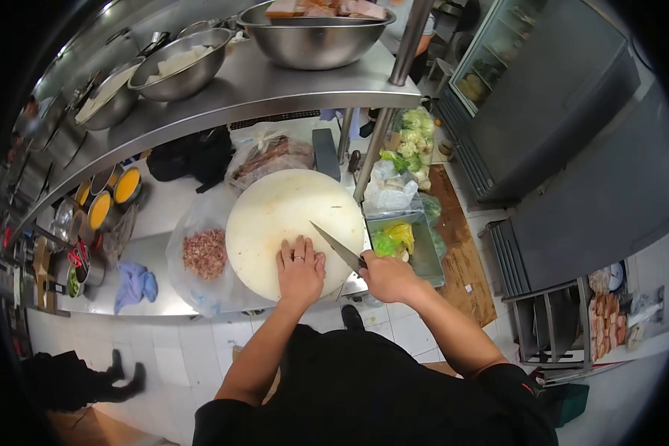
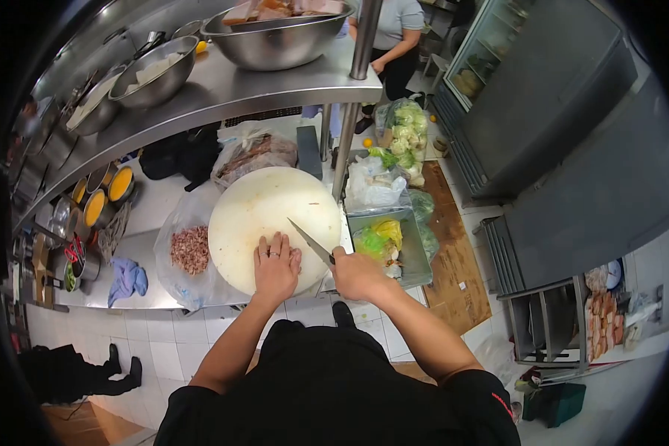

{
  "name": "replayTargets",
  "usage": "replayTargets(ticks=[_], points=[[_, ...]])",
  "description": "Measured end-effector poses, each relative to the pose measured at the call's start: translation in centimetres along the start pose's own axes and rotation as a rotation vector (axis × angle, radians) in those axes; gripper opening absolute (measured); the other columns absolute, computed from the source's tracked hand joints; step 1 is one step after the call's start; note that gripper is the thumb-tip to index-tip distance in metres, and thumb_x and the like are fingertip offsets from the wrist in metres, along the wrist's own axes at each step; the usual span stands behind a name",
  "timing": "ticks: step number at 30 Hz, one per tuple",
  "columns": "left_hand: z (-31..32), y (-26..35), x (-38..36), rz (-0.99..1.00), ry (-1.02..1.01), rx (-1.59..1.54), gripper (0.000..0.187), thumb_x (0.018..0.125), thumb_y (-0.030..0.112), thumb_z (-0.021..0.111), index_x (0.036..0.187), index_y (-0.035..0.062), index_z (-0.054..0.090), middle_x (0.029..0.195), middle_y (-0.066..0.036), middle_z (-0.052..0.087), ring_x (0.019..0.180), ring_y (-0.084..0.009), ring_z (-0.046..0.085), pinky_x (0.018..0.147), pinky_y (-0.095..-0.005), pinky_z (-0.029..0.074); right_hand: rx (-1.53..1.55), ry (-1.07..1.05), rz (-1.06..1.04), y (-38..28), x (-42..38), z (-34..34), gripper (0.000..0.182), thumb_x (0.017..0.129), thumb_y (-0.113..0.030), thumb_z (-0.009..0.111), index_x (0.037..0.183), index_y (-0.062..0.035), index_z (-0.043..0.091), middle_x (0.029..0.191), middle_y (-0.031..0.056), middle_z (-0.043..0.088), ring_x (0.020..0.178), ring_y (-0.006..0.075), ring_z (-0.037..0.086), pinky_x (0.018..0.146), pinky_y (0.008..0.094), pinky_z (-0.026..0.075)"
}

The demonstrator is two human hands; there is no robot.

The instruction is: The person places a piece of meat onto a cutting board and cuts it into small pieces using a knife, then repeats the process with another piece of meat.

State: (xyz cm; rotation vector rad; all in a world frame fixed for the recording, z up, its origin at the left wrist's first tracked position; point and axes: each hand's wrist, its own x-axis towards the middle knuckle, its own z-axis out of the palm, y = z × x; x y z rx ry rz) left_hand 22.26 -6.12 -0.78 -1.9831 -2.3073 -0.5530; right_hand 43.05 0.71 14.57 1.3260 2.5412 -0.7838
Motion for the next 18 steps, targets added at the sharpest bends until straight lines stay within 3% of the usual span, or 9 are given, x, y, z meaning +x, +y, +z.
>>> replayTargets(ticks=[5, 9, 12, 15, 16, 18], points=[[0.1, -0.1, 0.0, 0.024, 0.049, -0.036, 0.062, 0.109, 0.034, 0.050, 0.155, -0.0074, 0.053, 0.160, -0.024, 0.051, 0.146, -0.0545, 0.042, 0.121, -0.0637, 0.032, 0.003, 0.067, -0.029, -1.3, -1.2, -2.3, 0.032, 0.108, -0.021, 0.053, 0.124, 0.0059, 0.057, 0.104, 0.0318, 0.076, 0.100, 0.0496, 0.074, 0.089, 0.0588, 0.056], [0.7, 0.5, -0.6, -0.011, 0.077, -0.020, 0.062, 0.109, 0.033, 0.051, 0.154, -0.0094, 0.053, 0.158, -0.025, 0.052, 0.144, -0.0547, 0.043, 0.119, -0.0638, 0.034, -0.101, 0.004, -0.036, -0.5, 1.7, 0.0, 0.033, 0.108, -0.023, 0.054, 0.124, 0.0065, 0.057, 0.105, 0.0309, 0.077, 0.101, 0.0467, 0.076, 0.088, 0.0561, 0.058], [0.8, 0.6, -0.4, -0.032, 0.099, -0.007, 0.065, 0.109, 0.035, 0.051, 0.157, -0.0076, 0.049, 0.157, -0.026, 0.053, 0.143, -0.0547, 0.044, 0.119, -0.0643, 0.034, -0.170, -0.025, -0.059, -0.8, 1.9, -2.0, 0.034, 0.108, -0.022, 0.055, 0.125, 0.0066, 0.057, 0.106, 0.0302, 0.077, 0.102, 0.0457, 0.076, 0.090, 0.0543, 0.059], [0.2, 0.0, 0.2, -0.100, -0.032, -0.140, 0.076, 0.106, 0.038, 0.054, 0.169, 0.0015, 0.031, 0.164, -0.028, 0.047, 0.153, -0.0558, 0.035, 0.125, -0.0647, 0.028, -0.154, -0.012, -0.089, -3.0, 0.1, -3.7, 0.033, 0.105, -0.017, 0.055, 0.127, 0.0067, 0.057, 0.108, 0.0298, 0.077, 0.104, 0.0451, 0.077, 0.091, 0.0530, 0.060], [-0.2, -0.5, 0.5, -0.127, -0.033, -0.127, 0.076, 0.106, 0.038, 0.054, 0.169, 0.0015, 0.031, 0.164, -0.028, 0.047, 0.153, -0.0558, 0.035, 0.125, -0.0647, 0.028, -0.128, 0.002, -0.092, -3.5, -0.1, -3.8, 0.033, 0.103, -0.013, 0.055, 0.128, 0.0069, 0.058, 0.109, 0.0295, 0.077, 0.106, 0.0448, 0.077, 0.092, 0.0526, 0.060], [-1.7, -1.4, 0.9, -0.185, -0.060, -0.475, 0.079, 0.103, 0.035, 0.059, 0.169, 0.0041, 0.029, 0.169, -0.028, 0.040, 0.159, -0.0549, 0.027, 0.128, -0.0650, 0.023, -0.130, -0.020, -0.088, -2.8, 2.0, -1.1, 0.033, 0.099, -0.010, 0.055, 0.128, 0.0065, 0.059, 0.110, 0.0283, 0.078, 0.107, 0.0434, 0.077, 0.092, 0.0521, 0.060]])
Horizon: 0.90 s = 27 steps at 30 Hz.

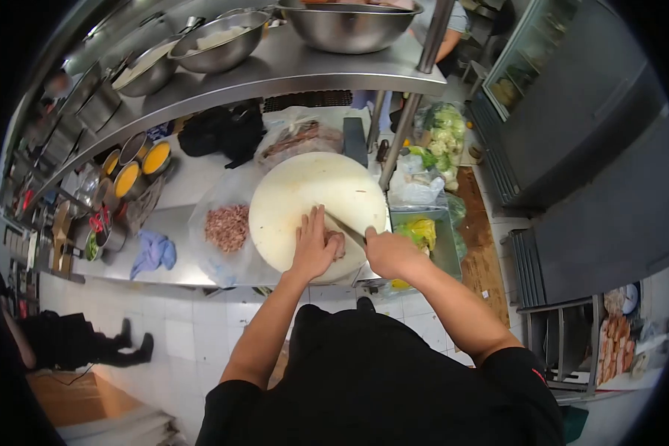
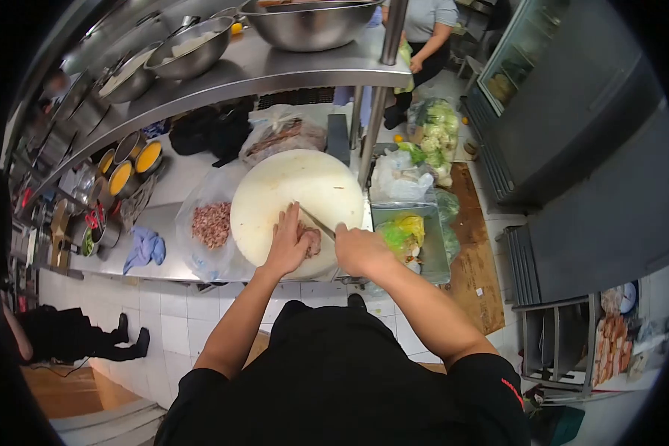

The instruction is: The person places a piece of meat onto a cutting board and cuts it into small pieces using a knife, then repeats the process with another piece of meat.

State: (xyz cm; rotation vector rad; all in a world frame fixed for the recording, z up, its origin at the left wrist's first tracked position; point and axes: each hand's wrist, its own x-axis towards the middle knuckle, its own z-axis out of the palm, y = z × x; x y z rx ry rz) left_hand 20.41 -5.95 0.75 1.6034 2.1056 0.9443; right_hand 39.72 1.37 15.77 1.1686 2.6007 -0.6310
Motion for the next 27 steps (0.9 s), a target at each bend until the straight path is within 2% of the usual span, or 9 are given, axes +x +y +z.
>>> replayTargets(ticks=[1, 2, 4, 5, 9, 14, 21, 23, 27], points=[[0.5, -1.2, 0.0, 0.136, 0.258, 0.038, 0.062, 0.097, 0.026, 0.067, 0.153, 0.0038, 0.052, 0.154, -0.027, 0.055, 0.147, -0.0510, 0.044, 0.121, -0.0605, 0.035, -0.058, -0.036, 0.001, 0.7, 1.3, 1.5, 0.032, 0.100, -0.010, 0.056, 0.128, 0.0061, 0.059, 0.110, 0.0279, 0.078, 0.107, 0.0430, 0.077, 0.092, 0.0519, 0.060], [-0.2, -1.4, -0.3, 0.132, 0.264, 0.043, 0.062, 0.097, 0.026, 0.067, 0.153, 0.0038, 0.052, 0.154, -0.027, 0.055, 0.147, -0.0510, 0.044, 0.121, -0.0605, 0.035, -0.118, -0.066, 0.005, 0.3, 1.7, 1.3, 0.031, 0.100, -0.010, 0.056, 0.127, 0.0056, 0.060, 0.109, 0.0275, 0.078, 0.107, 0.0426, 0.077, 0.093, 0.0516, 0.060], [-1.3, -1.7, -1.4, 0.106, 0.275, 0.000, 0.032, 0.091, 0.017, 0.071, 0.121, 0.0039, 0.070, 0.128, -0.022, 0.066, 0.122, -0.0445, 0.058, 0.106, -0.0548, 0.046, -0.141, -0.064, -0.029, 0.5, 2.0, 0.6, 0.031, 0.099, -0.009, 0.057, 0.127, 0.0052, 0.060, 0.109, 0.0274, 0.078, 0.106, 0.0424, 0.078, 0.092, 0.0511, 0.060], [-0.9, -1.6, -1.6, 0.228, 0.404, 0.022, 0.013, 0.088, 0.013, 0.072, 0.099, 0.0064, 0.072, 0.109, -0.015, 0.065, 0.103, -0.0377, 0.060, 0.092, -0.0500, 0.049, -0.164, -0.060, -0.057, 0.0, 1.7, -0.4, 0.031, 0.098, -0.008, 0.058, 0.126, 0.0048, 0.061, 0.108, 0.0273, 0.079, 0.105, 0.0422, 0.078, 0.092, 0.0506, 0.061], [0.4, -0.7, -1.9, 0.265, 0.420, 0.068, 0.015, 0.088, 0.009, 0.070, 0.103, 0.0093, 0.072, 0.109, -0.011, 0.066, 0.106, -0.0350, 0.061, 0.092, -0.0476, 0.049, -0.227, -0.096, -0.100, -2.2, -0.1, -2.7, 0.033, 0.095, -0.006, 0.060, 0.127, 0.0046, 0.061, 0.108, 0.0277, 0.079, 0.103, 0.0428, 0.079, 0.091, 0.0504, 0.061], [0.9, -0.7, -1.5, 0.222, 0.373, 0.136, 0.016, 0.086, 0.013, 0.072, 0.101, 0.0103, 0.071, 0.114, -0.011, 0.065, 0.109, -0.0345, 0.061, 0.092, -0.0478, 0.049, -0.167, -0.086, -0.071, -0.9, 3.6, 2.0, 0.032, 0.095, -0.006, 0.060, 0.125, 0.0057, 0.061, 0.110, 0.0285, 0.078, 0.104, 0.0428, 0.078, 0.090, 0.0498, 0.062], [1.3, -1.1, -1.7, 0.187, 0.354, 0.091, 0.022, 0.085, 0.014, 0.073, 0.106, 0.0084, 0.070, 0.115, -0.012, 0.064, 0.115, -0.0370, 0.061, 0.095, -0.0504, 0.050, -0.324, -0.226, -0.124, -2.7, 3.0, -3.3, 0.031, 0.099, -0.009, 0.056, 0.125, 0.0065, 0.061, 0.119, 0.0297, 0.075, 0.111, 0.0434, 0.076, 0.094, 0.0516, 0.060], [1.4, -1.6, -1.7, 0.204, 0.377, 0.094, 0.023, 0.085, 0.013, 0.074, 0.107, 0.0078, 0.069, 0.115, -0.013, 0.065, 0.115, -0.0379, 0.062, 0.094, -0.0510, 0.050, -0.238, -0.262, -0.015, -3.5, 1.7, -2.4, 0.032, 0.099, -0.010, 0.056, 0.126, 0.0063, 0.061, 0.117, 0.0292, 0.076, 0.109, 0.0443, 0.076, 0.094, 0.0527, 0.060], [1.5, -2.0, -1.9, 0.247, 0.404, 0.115, 0.023, 0.085, 0.013, 0.074, 0.106, 0.0067, 0.069, 0.116, -0.013, 0.065, 0.115, -0.0381, 0.062, 0.094, -0.0505, 0.050, -0.139, -0.225, -0.084, -1.0, 5.7, -0.2, 0.032, 0.105, -0.019, 0.057, 0.126, 0.0058, 0.061, 0.114, 0.0290, 0.076, 0.108, 0.0449, 0.076, 0.095, 0.0530, 0.059]])
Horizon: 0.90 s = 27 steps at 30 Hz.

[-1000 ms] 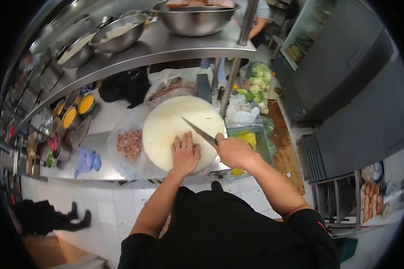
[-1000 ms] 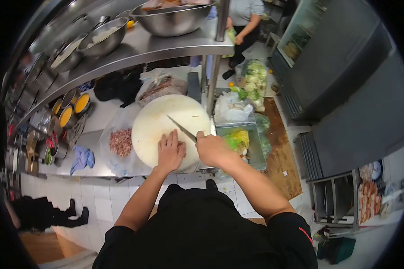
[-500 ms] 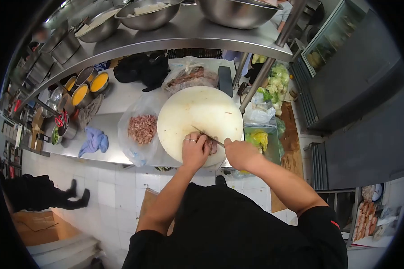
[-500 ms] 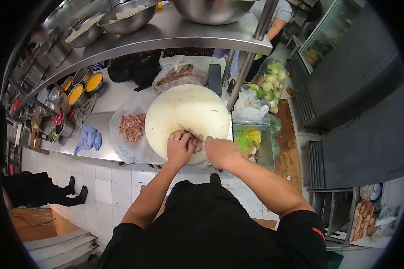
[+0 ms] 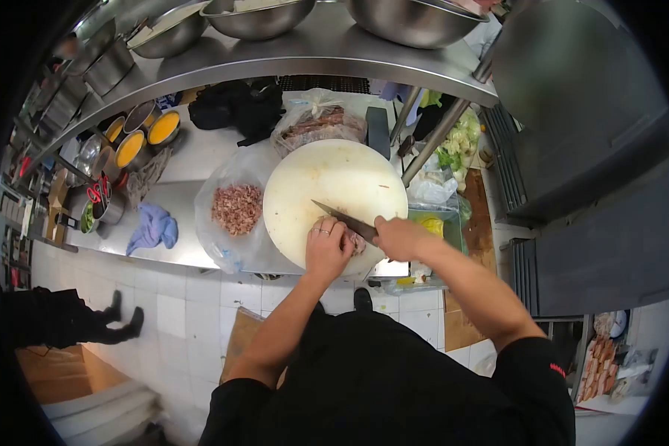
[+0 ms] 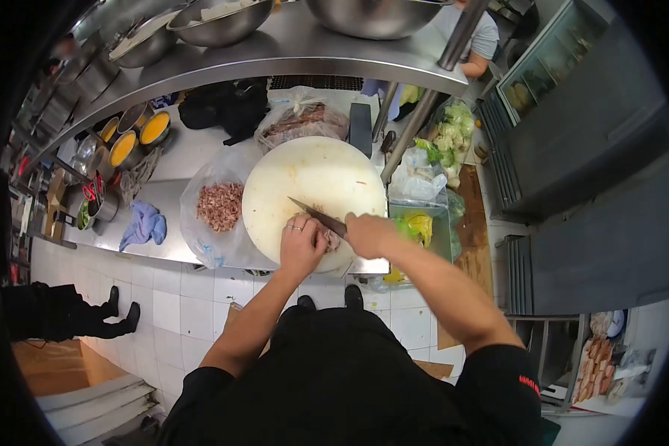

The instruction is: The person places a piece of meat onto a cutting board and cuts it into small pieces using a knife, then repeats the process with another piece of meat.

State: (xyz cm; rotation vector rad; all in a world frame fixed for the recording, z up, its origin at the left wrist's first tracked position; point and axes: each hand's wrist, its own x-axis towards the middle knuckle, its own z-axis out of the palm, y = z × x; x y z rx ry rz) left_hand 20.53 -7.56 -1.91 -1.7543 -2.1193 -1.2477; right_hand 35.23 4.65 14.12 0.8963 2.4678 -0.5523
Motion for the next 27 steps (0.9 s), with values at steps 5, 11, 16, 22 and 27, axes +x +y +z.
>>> replayTargets(ticks=[5, 11, 16, 22, 27], points=[[-2.3, 0.4, 1.7, -0.081, 0.088, -0.079, 0.027, 0.083, 0.013, 0.075, 0.108, 0.0047, 0.069, 0.120, -0.019, 0.065, 0.116, -0.0394, 0.061, 0.099, -0.0514, 0.050, -0.114, 0.051, -0.017, -1.2, -2.7, -2.8, 0.032, 0.109, -0.022, 0.055, 0.125, 0.0048, 0.061, 0.109, 0.0270, 0.078, 0.108, 0.0438, 0.076, 0.095, 0.0534, 0.059], [-1.5, 0.2, 0.4, -0.059, -0.116, -0.080, 0.038, 0.087, 0.017, 0.074, 0.121, 0.0030, 0.066, 0.133, -0.021, 0.061, 0.126, -0.0425, 0.057, 0.108, -0.0524, 0.047, -0.144, 0.135, -0.023, 1.2, 0.5, 1.1, 0.030, 0.108, -0.023, 0.057, 0.122, 0.0031, 0.061, 0.103, 0.0256, 0.078, 0.100, 0.0432, 0.078, 0.088, 0.0540, 0.061], [-1.0, 0.5, 0.0, -0.118, -0.057, -0.096, 0.041, 0.088, 0.017, 0.074, 0.125, 0.0019, 0.064, 0.135, -0.021, 0.060, 0.128, -0.0422, 0.056, 0.110, -0.0526, 0.045, -0.114, 0.164, 0.000, -0.8, -2.5, -2.8, 0.033, 0.109, -0.028, 0.056, 0.123, 0.0019, 0.060, 0.106, 0.0257, 0.078, 0.102, 0.0428, 0.077, 0.090, 0.0549, 0.060], [-1.0, 0.2, 0.0, -0.121, -0.059, -0.122, 0.046, 0.088, 0.017, 0.075, 0.128, 0.0011, 0.061, 0.136, -0.022, 0.059, 0.130, -0.0437, 0.055, 0.111, -0.0533, 0.045, -0.139, 0.184, 0.011, 3.6, 0.7, -1.3, 0.037, 0.110, -0.033, 0.056, 0.125, 0.0009, 0.060, 0.107, 0.0255, 0.078, 0.101, 0.0451, 0.077, 0.089, 0.0555, 0.061], [-0.9, 0.3, -0.2, -0.156, 0.008, -0.129, 0.047, 0.088, 0.020, 0.077, 0.127, -0.0008, 0.062, 0.137, -0.024, 0.057, 0.130, -0.0449, 0.054, 0.111, -0.0549, 0.046, -0.164, 0.343, 0.136, 5.0, 1.1, -2.0, 0.032, 0.107, -0.027, 0.058, 0.123, 0.0004, 0.061, 0.100, 0.0232, 0.079, 0.093, 0.0435, 0.079, 0.081, 0.0544, 0.063]])
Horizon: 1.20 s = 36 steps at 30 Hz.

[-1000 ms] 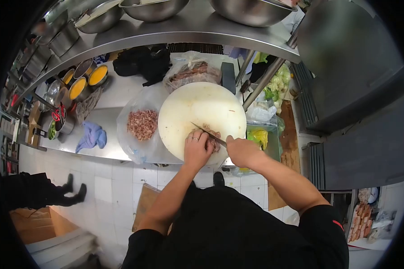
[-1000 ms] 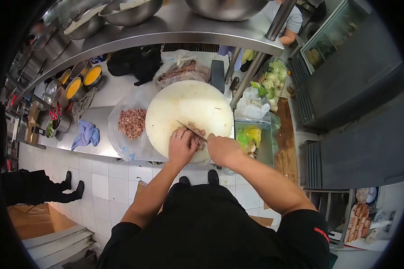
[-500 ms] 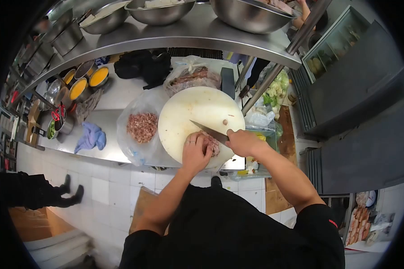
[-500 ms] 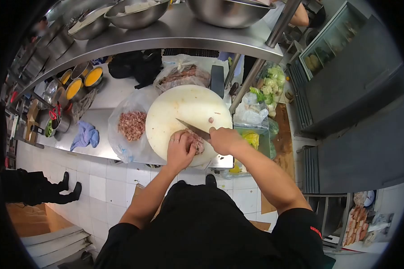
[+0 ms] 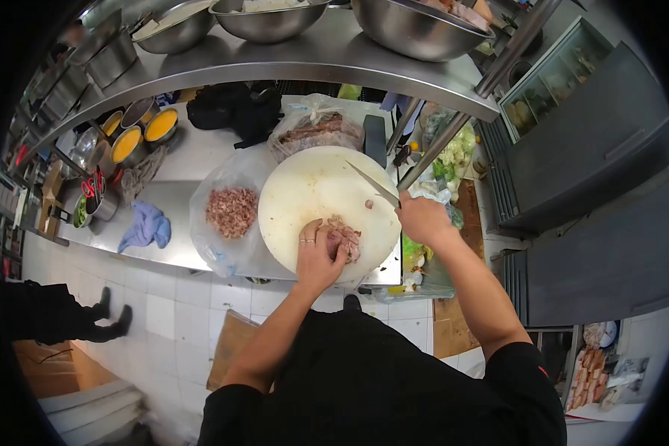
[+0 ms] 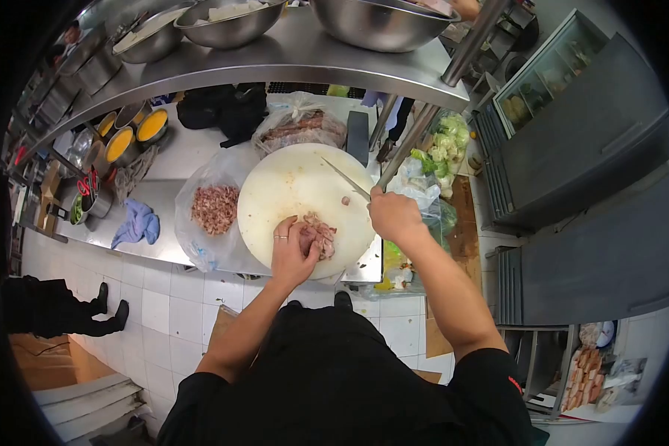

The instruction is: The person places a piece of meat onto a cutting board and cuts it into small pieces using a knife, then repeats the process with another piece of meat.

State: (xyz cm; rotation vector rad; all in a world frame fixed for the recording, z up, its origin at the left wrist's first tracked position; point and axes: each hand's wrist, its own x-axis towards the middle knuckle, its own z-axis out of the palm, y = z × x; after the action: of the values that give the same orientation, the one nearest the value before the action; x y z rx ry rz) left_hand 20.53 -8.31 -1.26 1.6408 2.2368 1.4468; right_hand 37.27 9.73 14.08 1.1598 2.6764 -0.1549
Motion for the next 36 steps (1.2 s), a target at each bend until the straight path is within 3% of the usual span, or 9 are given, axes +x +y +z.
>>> replayTargets(ticks=[2, 5, 8, 13, 17, 22, 26, 29, 36], points=[[0.0, 0.0, 0.1, 0.025, 0.017, 0.016, 0.048, 0.087, 0.021, 0.077, 0.127, -0.0006, 0.062, 0.136, -0.024, 0.057, 0.128, -0.0448, 0.054, 0.110, -0.0547, 0.047, -0.150, 0.076, -0.066, 0.4, 0.3, 3.8, 0.024, 0.102, -0.019, 0.060, 0.117, 0.0002, 0.061, 0.092, 0.0195, 0.080, 0.085, 0.0400, 0.080, 0.074, 0.0512, 0.064], [-0.2, 0.2, -0.1, 0.029, -0.001, 0.015, 0.044, 0.086, 0.016, 0.078, 0.125, 0.0016, 0.063, 0.133, -0.022, 0.058, 0.122, -0.0441, 0.056, 0.107, -0.0525, 0.048, -0.210, 0.000, -0.096, -3.7, -3.5, 5.3, 0.018, 0.097, -0.012, 0.061, 0.111, -0.0012, 0.061, 0.085, 0.0162, 0.080, 0.076, 0.0356, 0.080, 0.066, 0.0477, 0.063], [-0.2, 0.2, 0.0, 0.036, -0.002, 0.022, 0.041, 0.086, 0.016, 0.078, 0.123, 0.0023, 0.064, 0.132, -0.022, 0.058, 0.123, -0.0436, 0.056, 0.105, -0.0524, 0.049, -0.171, 0.063, -0.158, -3.8, -4.2, 6.0, 0.017, 0.101, -0.017, 0.061, 0.110, -0.0020, 0.061, 0.082, 0.0155, 0.079, 0.073, 0.0327, 0.080, 0.064, 0.0466, 0.063], [0.1, 0.3, -0.1, 0.022, 0.044, 0.039, 0.043, 0.085, 0.016, 0.079, 0.123, 0.0028, 0.064, 0.133, -0.022, 0.057, 0.122, -0.0434, 0.057, 0.104, -0.0524, 0.049, 0.011, -0.067, -0.140, -4.7, -4.4, -2.0, 0.033, 0.109, -0.029, 0.060, 0.116, 0.0023, 0.060, 0.093, 0.0227, 0.078, 0.089, 0.0405, 0.079, 0.076, 0.0502, 0.063], [0.1, 0.3, -0.3, 0.008, 0.039, 0.047, 0.045, 0.084, 0.017, 0.079, 0.124, 0.0028, 0.065, 0.133, -0.022, 0.057, 0.121, -0.0434, 0.057, 0.104, -0.0524, 0.050, 0.032, -0.141, -0.110, -4.1, -1.9, 2.1, 0.034, 0.110, -0.030, 0.058, 0.120, 0.0023, 0.059, 0.100, 0.0258, 0.077, 0.096, 0.0435, 0.078, 0.083, 0.0532, 0.061], [-0.8, 0.3, 0.1, -0.067, 0.082, -0.080, 0.035, 0.086, 0.015, 0.076, 0.118, 0.0041, 0.068, 0.124, -0.020, 0.061, 0.118, -0.0424, 0.058, 0.102, -0.0524, 0.049, 0.116, -0.242, -0.123, -4.0, -2.3, -0.9, 0.034, 0.111, -0.029, 0.054, 0.123, 0.0019, 0.058, 0.107, 0.0300, 0.076, 0.107, 0.0473, 0.074, 0.094, 0.0578, 0.057], [-0.8, -0.7, -0.1, -0.014, 0.039, 0.011, 0.027, 0.087, 0.011, 0.073, 0.113, 0.0055, 0.070, 0.120, -0.017, 0.064, 0.115, -0.0391, 0.059, 0.098, -0.0509, 0.049, 0.087, -0.259, -0.145, -6.6, -6.1, -3.1, 0.030, 0.108, -0.021, 0.055, 0.124, 0.0036, 0.057, 0.106, 0.0294, 0.076, 0.104, 0.0464, 0.076, 0.092, 0.0561, 0.059], [-0.4, -0.5, 0.2, 0.053, 0.024, 0.111, 0.022, 0.087, 0.009, 0.071, 0.110, 0.0063, 0.070, 0.119, -0.013, 0.065, 0.113, -0.0361, 0.060, 0.096, -0.0491, 0.048, -0.025, -0.360, -0.165, -7.6, -6.5, -2.6, 0.027, 0.096, -0.006, 0.057, 0.121, 0.0051, 0.058, 0.104, 0.0286, 0.078, 0.100, 0.0441, 0.078, 0.086, 0.0514, 0.062], [-0.2, -1.0, 0.4, 0.063, 0.014, 0.103, 0.023, 0.086, 0.011, 0.072, 0.109, 0.0062, 0.069, 0.118, -0.013, 0.064, 0.112, -0.0359, 0.061, 0.097, -0.0493, 0.048, 0.011, -0.337, -0.114, -6.0, -4.0, 2.8, 0.026, 0.102, -0.014, 0.058, 0.121, 0.0052, 0.059, 0.104, 0.0302, 0.077, 0.102, 0.0451, 0.078, 0.087, 0.0538, 0.061]])
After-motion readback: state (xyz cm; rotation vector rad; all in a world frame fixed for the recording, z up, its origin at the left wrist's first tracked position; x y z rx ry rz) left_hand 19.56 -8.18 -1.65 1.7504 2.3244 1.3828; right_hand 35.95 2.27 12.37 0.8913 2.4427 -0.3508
